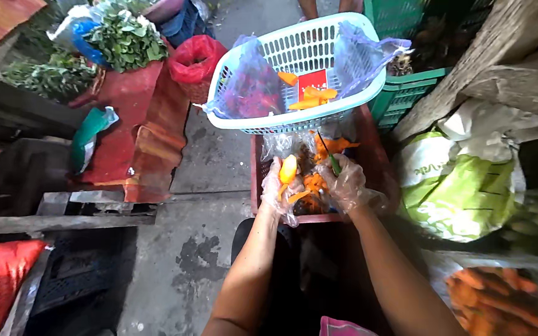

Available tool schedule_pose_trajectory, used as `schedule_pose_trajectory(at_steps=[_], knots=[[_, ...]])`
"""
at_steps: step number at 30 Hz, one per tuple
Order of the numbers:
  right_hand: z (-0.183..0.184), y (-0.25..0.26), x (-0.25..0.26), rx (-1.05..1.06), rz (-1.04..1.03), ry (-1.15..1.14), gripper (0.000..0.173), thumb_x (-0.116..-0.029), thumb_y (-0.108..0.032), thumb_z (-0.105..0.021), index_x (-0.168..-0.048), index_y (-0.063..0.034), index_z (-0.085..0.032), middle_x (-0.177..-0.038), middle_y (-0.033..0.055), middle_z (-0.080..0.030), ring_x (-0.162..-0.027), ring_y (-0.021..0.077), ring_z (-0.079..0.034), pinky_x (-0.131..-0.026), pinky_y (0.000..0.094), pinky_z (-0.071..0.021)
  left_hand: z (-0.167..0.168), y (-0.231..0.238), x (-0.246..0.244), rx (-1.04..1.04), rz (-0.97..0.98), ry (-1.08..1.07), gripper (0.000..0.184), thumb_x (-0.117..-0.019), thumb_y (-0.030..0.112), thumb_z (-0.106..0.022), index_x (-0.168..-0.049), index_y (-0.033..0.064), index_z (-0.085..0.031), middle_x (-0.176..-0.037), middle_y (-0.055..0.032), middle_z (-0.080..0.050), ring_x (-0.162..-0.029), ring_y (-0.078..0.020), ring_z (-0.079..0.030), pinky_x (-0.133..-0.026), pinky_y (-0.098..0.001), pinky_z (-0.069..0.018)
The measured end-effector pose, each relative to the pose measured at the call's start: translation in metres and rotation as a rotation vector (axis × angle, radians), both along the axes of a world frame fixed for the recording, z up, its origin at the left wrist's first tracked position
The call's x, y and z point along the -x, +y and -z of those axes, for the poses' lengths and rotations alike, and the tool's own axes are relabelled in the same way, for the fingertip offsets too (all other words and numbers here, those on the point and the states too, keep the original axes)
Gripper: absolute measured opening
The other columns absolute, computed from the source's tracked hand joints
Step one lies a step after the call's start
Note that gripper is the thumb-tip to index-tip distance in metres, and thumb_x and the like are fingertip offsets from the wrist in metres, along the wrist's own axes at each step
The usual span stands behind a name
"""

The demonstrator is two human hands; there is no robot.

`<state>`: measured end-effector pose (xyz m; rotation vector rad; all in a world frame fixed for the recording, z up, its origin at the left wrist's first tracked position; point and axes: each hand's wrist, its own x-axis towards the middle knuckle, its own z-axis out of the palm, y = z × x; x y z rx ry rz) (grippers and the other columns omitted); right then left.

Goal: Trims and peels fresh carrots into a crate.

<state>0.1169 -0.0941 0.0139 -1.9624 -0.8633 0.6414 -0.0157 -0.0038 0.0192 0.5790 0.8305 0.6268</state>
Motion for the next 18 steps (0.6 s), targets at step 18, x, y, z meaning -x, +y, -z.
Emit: schedule_pose_trajectory(at_steps=[18], knots=[[0.014,-0.001,0.005,-0.270,-0.096,-0.029,0.026,-0.0999,-0.015,-0.065,-0.119,0.0014,-0.066,-0.104,0.0173,-0.072,-0.088,0.0248,-0.070,-0.080,0.0439,-0.0578,0.009,0.000,0.003,-0.197,0.023,0.063,0.035,-0.1040,0.021,-0.036,-0.131,0.0124,-0.056,-0.095,-0.0030,-0.066,-0.074,-0.0099,-0.064,-0.065,-0.0244,-0.0568]])
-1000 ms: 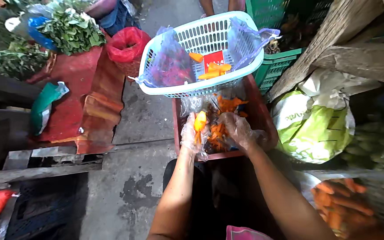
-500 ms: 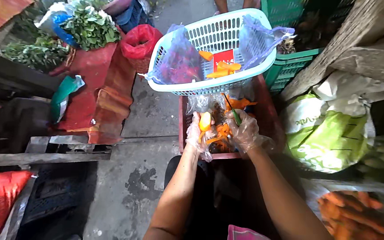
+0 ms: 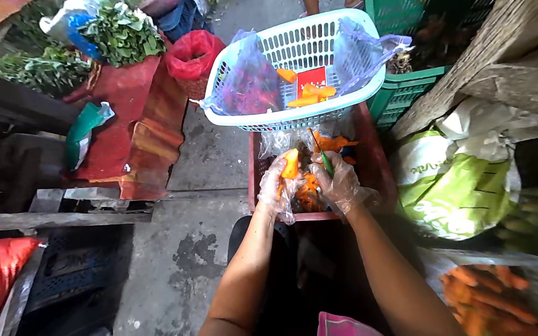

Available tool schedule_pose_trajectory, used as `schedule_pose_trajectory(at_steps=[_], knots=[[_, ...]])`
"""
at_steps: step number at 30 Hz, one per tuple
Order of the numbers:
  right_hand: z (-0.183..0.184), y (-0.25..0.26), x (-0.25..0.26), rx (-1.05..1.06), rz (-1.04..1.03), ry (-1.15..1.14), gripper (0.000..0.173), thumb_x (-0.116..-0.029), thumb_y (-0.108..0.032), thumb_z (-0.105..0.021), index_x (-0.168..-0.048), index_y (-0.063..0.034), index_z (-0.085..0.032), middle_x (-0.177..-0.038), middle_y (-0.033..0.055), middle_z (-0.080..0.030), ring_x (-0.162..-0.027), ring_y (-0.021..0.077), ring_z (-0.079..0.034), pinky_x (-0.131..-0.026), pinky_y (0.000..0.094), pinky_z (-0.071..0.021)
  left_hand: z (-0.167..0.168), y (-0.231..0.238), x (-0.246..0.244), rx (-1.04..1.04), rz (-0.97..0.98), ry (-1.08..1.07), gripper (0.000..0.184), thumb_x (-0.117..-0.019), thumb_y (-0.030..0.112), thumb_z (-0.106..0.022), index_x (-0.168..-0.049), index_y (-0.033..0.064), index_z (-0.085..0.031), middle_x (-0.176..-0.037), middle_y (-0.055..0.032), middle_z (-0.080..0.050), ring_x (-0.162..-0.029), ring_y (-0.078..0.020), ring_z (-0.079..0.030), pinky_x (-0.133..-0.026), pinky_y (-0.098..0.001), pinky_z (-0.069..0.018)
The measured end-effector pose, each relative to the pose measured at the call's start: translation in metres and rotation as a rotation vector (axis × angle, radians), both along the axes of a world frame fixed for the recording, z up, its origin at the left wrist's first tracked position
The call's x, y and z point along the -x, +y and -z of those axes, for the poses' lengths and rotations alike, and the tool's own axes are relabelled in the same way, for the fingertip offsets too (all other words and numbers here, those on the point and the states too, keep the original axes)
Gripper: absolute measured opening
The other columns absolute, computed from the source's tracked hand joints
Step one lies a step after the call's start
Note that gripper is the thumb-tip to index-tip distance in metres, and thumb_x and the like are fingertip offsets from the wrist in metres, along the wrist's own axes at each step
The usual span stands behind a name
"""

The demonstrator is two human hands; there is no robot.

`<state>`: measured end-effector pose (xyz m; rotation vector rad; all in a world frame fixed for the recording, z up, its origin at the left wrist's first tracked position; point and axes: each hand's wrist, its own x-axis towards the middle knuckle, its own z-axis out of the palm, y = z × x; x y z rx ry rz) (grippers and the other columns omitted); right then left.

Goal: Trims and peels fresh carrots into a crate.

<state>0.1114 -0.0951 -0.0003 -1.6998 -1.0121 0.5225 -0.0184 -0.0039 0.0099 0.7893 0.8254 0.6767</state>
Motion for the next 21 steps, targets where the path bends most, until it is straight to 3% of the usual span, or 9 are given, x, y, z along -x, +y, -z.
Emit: schedule_pose_trajectory(at_steps=[1,3,5,7,11,13,14,17,21], knots=[[0.000,-0.001,0.000,-0.009,-0.021,0.005,0.026,-0.1023,-0.021,-0.062,-0.118,-0.0001,-0.066,-0.099,0.0150,-0.072,-0.083,0.0215,-0.069,-0.076,0.0412,-0.0579,0.000,0.000,0.000,-0.013,0.002,0.031,0.037,-0.1086,0.024,-0.031,-0.135,0.0132,-0.055,-0.098,-0.0033,-0.067,-0.073,-0.0093,-0.064,-0.064,-0.0233,-0.0564],[-0.002,-0.002,0.002,0.002,-0.080,0.046,0.033,-0.1075,-0.028,-0.050,-0.116,-0.0014,-0.067,-0.090,0.0108,-0.068,-0.076,0.0157,-0.065,-0.070,0.0360,-0.0557,-0.001,0.000,-0.005,-0.021,-0.052,0.132,0.038,-0.1124,0.030,-0.027,-0.126,0.0135,-0.058,-0.091,-0.0017,-0.067,-0.064,-0.0069,-0.060,-0.056,-0.0203,-0.0517],[-0.006,-0.003,0.002,0.048,-0.191,0.077,0.037,-0.1100,-0.024,-0.043,-0.115,0.0009,-0.069,-0.102,0.0138,-0.072,-0.092,0.0194,-0.069,-0.086,0.0406,-0.0565,0.001,0.001,-0.010,-0.049,-0.124,0.274,0.040,-0.1124,0.035,-0.027,-0.115,0.0127,-0.060,-0.081,-0.0009,-0.062,-0.056,-0.0075,-0.052,-0.050,-0.0210,-0.0450],[-0.004,-0.001,0.002,0.118,-0.264,0.054,0.037,-0.1096,-0.025,-0.044,-0.112,0.0001,-0.072,-0.104,0.0150,-0.073,-0.098,0.0242,-0.070,-0.092,0.0465,-0.0546,0.002,0.002,-0.014,-0.133,-0.179,0.467,0.045,-0.1129,0.039,-0.025,-0.109,0.0093,-0.058,-0.075,-0.0027,-0.058,-0.053,-0.0101,-0.049,-0.049,-0.0249,-0.0440],[-0.010,-0.001,0.006,0.294,-0.308,0.046,0.038,-0.1098,-0.032,-0.048,-0.120,-0.0036,-0.071,-0.108,0.0163,-0.073,-0.102,0.0283,-0.070,-0.096,0.0527,-0.0530,-0.006,-0.003,-0.009,-0.357,-0.147,0.774,0.047,-0.1125,0.037,-0.028,-0.119,0.0041,-0.060,-0.090,-0.0110,-0.059,-0.076,-0.0197,-0.056,-0.070,-0.0406,-0.0504],[-0.013,0.002,0.006,0.425,-0.297,0.037,0.043,-0.1102,-0.038,-0.047,-0.126,-0.0061,-0.070,-0.114,0.0175,-0.072,-0.109,0.0314,-0.069,-0.100,0.0554,-0.0508,-0.005,-0.002,-0.005,-0.324,-0.146,0.694,0.043,-0.1122,0.034,-0.031,-0.120,0.0054,-0.062,-0.089,-0.0094,-0.061,-0.073,-0.0173,-0.056,-0.067,-0.0369,-0.0500],[-0.015,0.005,0.006,0.506,-0.291,0.017,0.045,-0.1103,-0.041,-0.045,-0.127,-0.0066,-0.069,-0.116,0.0186,-0.072,-0.111,0.0330,-0.068,-0.100,0.0565,-0.0504,-0.002,0.000,-0.006,-0.248,-0.158,0.606,0.040,-0.1119,0.034,-0.032,-0.114,0.0079,-0.062,-0.081,-0.0051,-0.059,-0.063,-0.0127,-0.053,-0.057,-0.0296,-0.0472],[-0.018,0.021,-0.001,0.894,-0.363,-0.130,0.050,-0.1112,-0.042,-0.039,-0.142,-0.0077,-0.057,-0.135,0.0239,-0.063,-0.129,0.0409,-0.059,-0.107,0.0622,-0.0444,-0.007,0.001,-0.005,0.077,-0.137,0.145,0.050,-0.1115,0.039,-0.022,-0.084,0.0133,-0.055,-0.057,0.0014,-0.049,-0.041,-0.0060,-0.042,-0.038,-0.0190,-0.0369],[-0.017,0.016,-0.004,0.785,-0.246,-0.049,0.056,-0.1113,-0.048,-0.034,-0.138,-0.0060,-0.061,-0.130,0.0244,-0.065,-0.125,0.0411,-0.061,-0.105,0.0632,-0.0449,0.011,0.008,0.010,0.341,0.020,-0.430,0.057,-0.1068,0.055,-0.022,-0.084,0.0184,-0.058,-0.067,0.0031,-0.056,-0.054,-0.0075,-0.055,-0.049,-0.0212,-0.0481]])
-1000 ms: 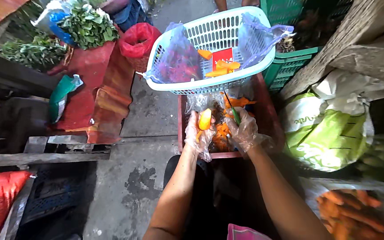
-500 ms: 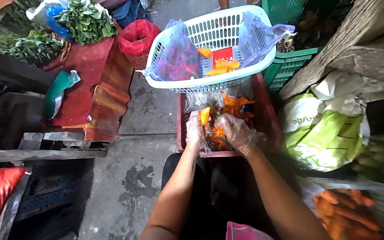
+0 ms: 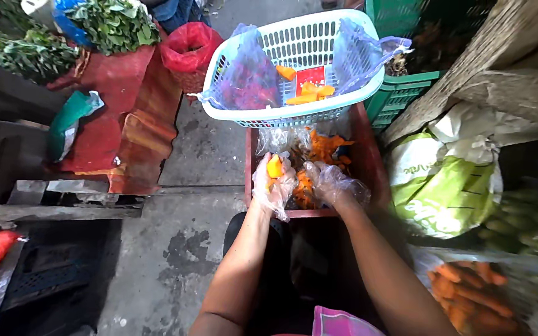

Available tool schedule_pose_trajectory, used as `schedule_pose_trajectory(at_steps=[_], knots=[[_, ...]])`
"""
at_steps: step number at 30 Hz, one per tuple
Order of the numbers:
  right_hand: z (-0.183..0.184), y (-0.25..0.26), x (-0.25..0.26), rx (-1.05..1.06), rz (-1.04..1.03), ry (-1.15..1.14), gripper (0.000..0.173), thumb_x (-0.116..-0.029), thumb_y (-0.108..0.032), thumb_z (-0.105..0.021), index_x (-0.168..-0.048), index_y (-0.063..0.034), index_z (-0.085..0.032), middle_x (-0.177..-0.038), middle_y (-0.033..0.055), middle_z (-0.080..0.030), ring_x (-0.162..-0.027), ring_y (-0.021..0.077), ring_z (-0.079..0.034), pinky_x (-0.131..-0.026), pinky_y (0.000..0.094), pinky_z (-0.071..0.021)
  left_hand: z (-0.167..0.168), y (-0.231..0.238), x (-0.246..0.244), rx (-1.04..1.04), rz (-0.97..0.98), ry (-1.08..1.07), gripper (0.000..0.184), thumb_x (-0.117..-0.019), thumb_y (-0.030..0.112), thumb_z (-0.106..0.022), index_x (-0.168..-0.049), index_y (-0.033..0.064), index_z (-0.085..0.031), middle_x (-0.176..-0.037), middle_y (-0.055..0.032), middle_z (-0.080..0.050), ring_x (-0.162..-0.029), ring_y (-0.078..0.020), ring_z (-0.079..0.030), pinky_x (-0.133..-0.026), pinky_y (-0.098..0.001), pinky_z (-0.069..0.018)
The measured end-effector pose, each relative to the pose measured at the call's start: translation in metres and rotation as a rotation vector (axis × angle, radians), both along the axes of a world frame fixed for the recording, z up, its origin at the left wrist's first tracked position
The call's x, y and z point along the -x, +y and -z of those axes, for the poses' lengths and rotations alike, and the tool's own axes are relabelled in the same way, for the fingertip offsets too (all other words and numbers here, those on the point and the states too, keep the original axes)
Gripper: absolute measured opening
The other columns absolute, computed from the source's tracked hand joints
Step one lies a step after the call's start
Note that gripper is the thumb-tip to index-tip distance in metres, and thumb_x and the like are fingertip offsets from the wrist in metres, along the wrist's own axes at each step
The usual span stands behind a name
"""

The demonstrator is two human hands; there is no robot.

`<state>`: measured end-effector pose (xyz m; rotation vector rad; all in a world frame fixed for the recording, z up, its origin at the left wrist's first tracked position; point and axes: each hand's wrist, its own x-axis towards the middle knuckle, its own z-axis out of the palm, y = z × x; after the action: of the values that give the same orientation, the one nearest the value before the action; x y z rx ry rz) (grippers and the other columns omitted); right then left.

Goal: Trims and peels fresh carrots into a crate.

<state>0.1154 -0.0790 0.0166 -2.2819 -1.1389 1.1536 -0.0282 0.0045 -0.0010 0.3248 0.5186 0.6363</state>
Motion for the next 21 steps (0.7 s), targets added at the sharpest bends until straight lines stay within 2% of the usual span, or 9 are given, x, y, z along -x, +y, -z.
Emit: schedule_pose_trajectory(at_steps=[2,4,8,9,11,13,17,19,21], knots=[[0.003,-0.003,0.001,-0.092,0.068,0.068,0.057,-0.1109,-0.049,-0.035,-0.135,-0.0056,-0.062,-0.126,0.0240,-0.067,-0.122,0.0403,-0.063,-0.104,0.0632,-0.0453,0.001,0.001,0.003,-0.012,0.033,-0.102,0.066,-0.1012,0.068,-0.025,-0.086,0.0180,-0.064,-0.076,0.0007,-0.063,-0.060,-0.0100,-0.059,-0.051,-0.0236,-0.0503],[0.006,-0.004,0.002,-0.181,0.125,0.126,0.053,-0.1112,-0.046,-0.037,-0.131,-0.0042,-0.064,-0.121,0.0232,-0.069,-0.117,0.0385,-0.065,-0.102,0.0613,-0.0469,0.000,0.002,0.005,-0.063,0.063,-0.123,0.067,-0.0935,0.078,-0.037,-0.094,0.0183,-0.067,-0.081,-0.0002,-0.065,-0.062,-0.0106,-0.061,-0.052,-0.0247,-0.0515],[0.005,-0.008,0.003,-0.323,0.250,0.219,0.048,-0.1116,-0.040,-0.041,-0.130,-0.0025,-0.064,-0.119,0.0226,-0.069,-0.112,0.0357,-0.066,-0.100,0.0584,-0.0480,0.001,0.000,0.002,-0.118,0.015,-0.075,0.042,-0.0928,0.054,-0.065,-0.112,0.0166,-0.064,-0.083,-0.0004,-0.066,-0.064,-0.0105,-0.063,-0.056,-0.0243,-0.0550],[0.004,-0.009,0.004,-0.356,0.274,0.240,0.046,-0.1114,-0.039,-0.043,-0.130,-0.0028,-0.064,-0.118,0.0217,-0.069,-0.110,0.0338,-0.066,-0.099,0.0566,-0.0492,0.001,-0.001,0.001,-0.163,-0.033,0.054,0.042,-0.0926,0.053,-0.066,-0.116,0.0179,-0.063,-0.084,0.0004,-0.066,-0.066,-0.0099,-0.064,-0.059,-0.0246,-0.0562],[0.007,-0.012,0.006,-0.433,0.303,0.280,0.043,-0.1110,-0.037,-0.044,-0.129,-0.0034,-0.065,-0.114,0.0186,-0.070,-0.103,0.0286,-0.067,-0.093,0.0520,-0.0523,-0.003,-0.003,-0.003,-0.304,-0.117,0.385,0.041,-0.1021,0.050,-0.049,-0.126,0.0175,-0.056,-0.091,0.0015,-0.065,-0.072,-0.0068,-0.063,-0.061,-0.0225,-0.0552],[0.008,-0.014,0.007,-0.504,0.304,0.343,0.040,-0.1115,-0.033,-0.044,-0.128,-0.0025,-0.064,-0.110,0.0152,-0.069,-0.096,0.0215,-0.065,-0.088,0.0438,-0.0537,-0.002,-0.003,-0.006,-0.400,-0.149,0.567,0.042,-0.1038,0.045,-0.048,-0.133,0.0152,-0.052,-0.094,0.0010,-0.063,-0.074,-0.0063,-0.060,-0.062,-0.0227,-0.0531],[0.010,-0.018,0.008,-0.617,0.276,0.375,0.034,-0.1113,-0.026,-0.044,-0.123,-0.0017,-0.065,-0.102,0.0117,-0.068,-0.086,0.0151,-0.062,-0.079,0.0358,-0.0533,-0.010,-0.004,-0.013,-0.231,-0.166,0.565,0.024,-0.1081,0.030,-0.048,-0.127,0.0153,-0.053,-0.096,-0.0028,-0.067,-0.076,-0.0103,-0.067,-0.065,-0.0243,-0.0577],[0.011,-0.018,0.010,-0.634,0.270,0.364,0.034,-0.1113,-0.024,-0.043,-0.121,-0.0016,-0.067,-0.104,0.0104,-0.069,-0.088,0.0133,-0.063,-0.080,0.0341,-0.0532,-0.016,-0.004,-0.014,-0.135,-0.178,0.546,0.024,-0.1090,0.026,-0.045,-0.127,0.0133,-0.054,-0.103,-0.0071,-0.072,-0.082,-0.0143,-0.072,-0.070,-0.0267,-0.0609],[0.011,-0.019,0.013,-0.623,0.229,0.334,0.034,-0.1110,-0.023,-0.042,-0.118,-0.0009,-0.068,-0.106,0.0119,-0.070,-0.093,0.0165,-0.065,-0.085,0.0387,-0.0532,-0.017,-0.003,-0.016,-0.091,-0.190,0.570,0.027,-0.1088,0.029,-0.044,-0.125,0.0126,-0.058,-0.100,-0.0070,-0.072,-0.080,-0.0150,-0.072,-0.070,-0.0277,-0.0608]])
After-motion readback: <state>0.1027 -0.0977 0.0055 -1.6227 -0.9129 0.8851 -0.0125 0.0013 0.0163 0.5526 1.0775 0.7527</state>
